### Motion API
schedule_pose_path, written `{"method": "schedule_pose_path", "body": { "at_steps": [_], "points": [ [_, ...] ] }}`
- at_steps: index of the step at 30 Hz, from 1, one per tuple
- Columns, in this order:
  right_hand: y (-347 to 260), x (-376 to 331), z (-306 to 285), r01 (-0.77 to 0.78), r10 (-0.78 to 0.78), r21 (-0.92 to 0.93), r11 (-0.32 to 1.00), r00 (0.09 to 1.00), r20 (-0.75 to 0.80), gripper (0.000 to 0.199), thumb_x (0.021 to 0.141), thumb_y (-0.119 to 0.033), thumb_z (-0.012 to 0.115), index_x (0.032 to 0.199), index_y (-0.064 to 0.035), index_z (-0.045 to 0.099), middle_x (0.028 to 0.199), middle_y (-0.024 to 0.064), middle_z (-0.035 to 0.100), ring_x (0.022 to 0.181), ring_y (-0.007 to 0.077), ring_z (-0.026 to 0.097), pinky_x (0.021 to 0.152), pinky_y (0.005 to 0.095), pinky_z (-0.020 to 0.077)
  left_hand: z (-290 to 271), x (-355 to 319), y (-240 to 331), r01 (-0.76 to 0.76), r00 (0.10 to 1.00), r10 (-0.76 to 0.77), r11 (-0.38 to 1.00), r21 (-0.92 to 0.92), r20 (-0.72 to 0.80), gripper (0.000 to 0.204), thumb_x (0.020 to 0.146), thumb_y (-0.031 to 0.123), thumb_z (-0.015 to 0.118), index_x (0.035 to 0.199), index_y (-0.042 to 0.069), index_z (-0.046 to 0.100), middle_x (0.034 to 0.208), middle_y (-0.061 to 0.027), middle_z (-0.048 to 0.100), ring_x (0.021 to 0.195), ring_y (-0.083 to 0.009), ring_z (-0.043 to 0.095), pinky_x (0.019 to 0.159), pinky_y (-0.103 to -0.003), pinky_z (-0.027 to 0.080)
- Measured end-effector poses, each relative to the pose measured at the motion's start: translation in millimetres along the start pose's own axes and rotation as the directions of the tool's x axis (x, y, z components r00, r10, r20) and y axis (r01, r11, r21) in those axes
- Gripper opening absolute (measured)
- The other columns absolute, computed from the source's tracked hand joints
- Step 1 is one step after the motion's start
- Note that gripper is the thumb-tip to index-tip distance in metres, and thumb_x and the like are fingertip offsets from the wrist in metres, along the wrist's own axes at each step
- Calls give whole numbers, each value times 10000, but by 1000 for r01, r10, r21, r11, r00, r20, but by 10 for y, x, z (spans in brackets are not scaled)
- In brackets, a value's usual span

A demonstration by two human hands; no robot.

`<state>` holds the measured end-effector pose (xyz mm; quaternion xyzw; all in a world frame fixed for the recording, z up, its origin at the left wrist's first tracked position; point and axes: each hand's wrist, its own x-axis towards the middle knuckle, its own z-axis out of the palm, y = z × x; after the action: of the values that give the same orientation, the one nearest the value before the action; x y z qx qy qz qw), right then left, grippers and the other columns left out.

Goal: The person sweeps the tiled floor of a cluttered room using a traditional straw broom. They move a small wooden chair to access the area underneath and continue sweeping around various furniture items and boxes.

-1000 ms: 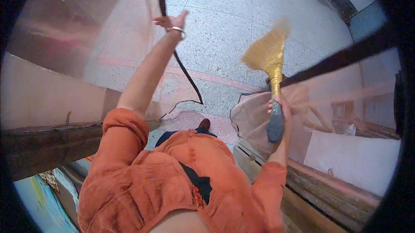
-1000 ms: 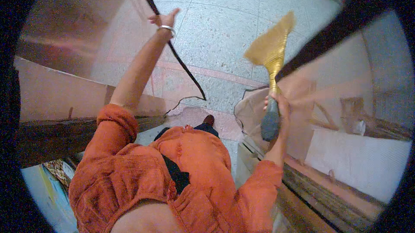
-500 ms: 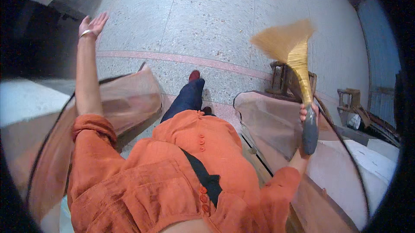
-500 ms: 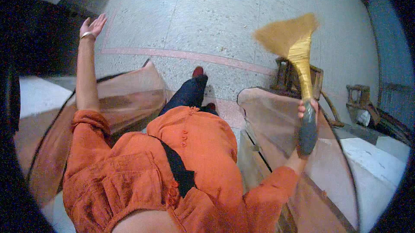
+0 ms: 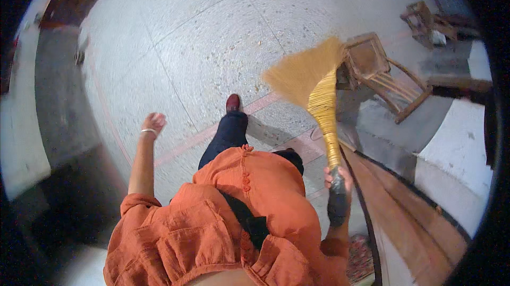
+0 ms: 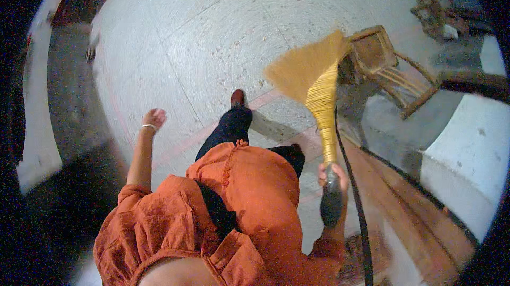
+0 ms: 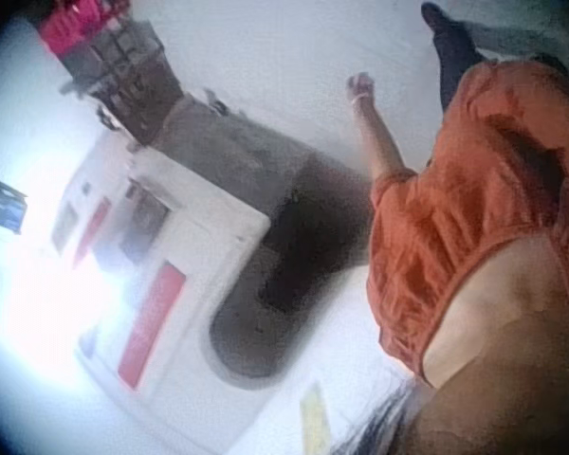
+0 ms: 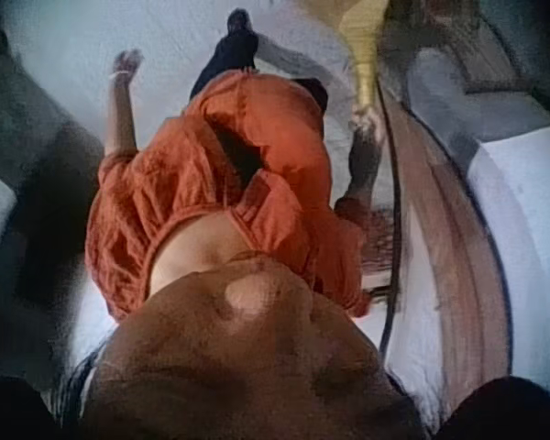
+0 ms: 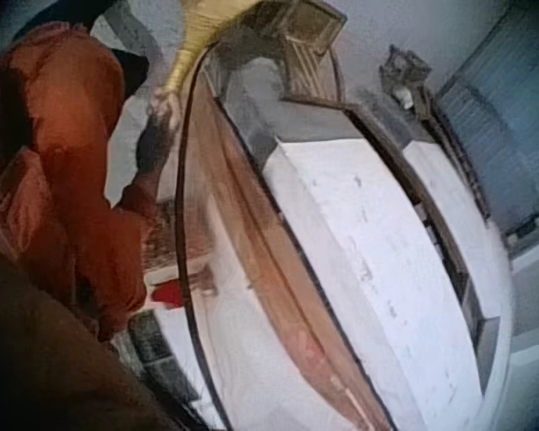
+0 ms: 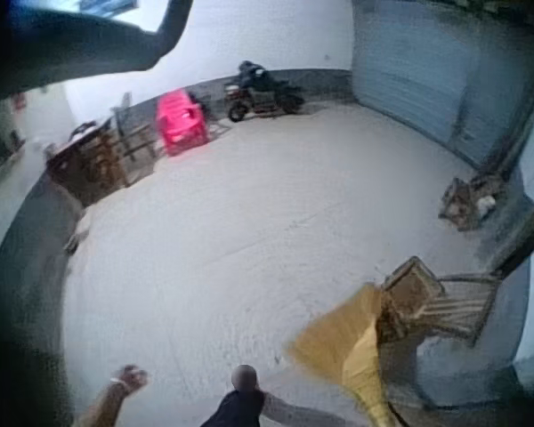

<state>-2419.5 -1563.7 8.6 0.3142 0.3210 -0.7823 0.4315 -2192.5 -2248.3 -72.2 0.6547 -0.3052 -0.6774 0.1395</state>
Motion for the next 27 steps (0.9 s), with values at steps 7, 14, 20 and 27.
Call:
{"method": "schedule_pose_path", "body": {
  "at_steps": [7, 14, 20, 27],
  "points": [
    [563, 85, 560, -8, -35, 296, 955, 990, 139, 446, 770, -165, 543, 1147, -24, 351, 848, 133, 507, 612, 172, 517, 480, 296, 482, 2330, -794, 22, -606, 788, -6, 173, 777, 616, 416, 824, 211, 557, 1215, 104, 464, 995, -65, 599, 860, -160, 586, 687, -290, 451],
    [1241, 456, 816, 219, -279, -527, 821, 960, -36, 670, 649, -143, 663, 1241, -33, 370, 876, 99, 562, 751, 159, 551, 653, 289, 467, 2802, -186, -285, -750, 661, -136, -95, 655, 738, 366, 817, 179, 548, 1170, 94, 510, 881, -55, 626, 781, -135, 597, 620, -259, 459],
    [1979, 357, 1452, 217, -407, -576, 788, 886, -223, 795, 589, -198, 690, 1277, -14, 336, 1052, 139, 537, 922, 227, 525, 794, 315, 424, 2269, 268, -232, -866, 491, -443, -154, 476, 750, 360, 817, 180, 555, 1162, 86, 511, 847, -60, 629, 755, -140, 604, 629, -256, 476],
    [3143, -361, 1674, 52, -356, -541, 840, 805, -474, 833, 571, -213, 697, 1285, -13, 319, 1087, 145, 513, 983, 243, 503, 848, 328, 397, 1513, 239, -97, -866, 500, -499, -292, 406, 708, 339, 759, 221, 557, 1078, 110, 577, 840, -147, 630, 754, -239, 608, 688, -327, 483]
  ]
}}
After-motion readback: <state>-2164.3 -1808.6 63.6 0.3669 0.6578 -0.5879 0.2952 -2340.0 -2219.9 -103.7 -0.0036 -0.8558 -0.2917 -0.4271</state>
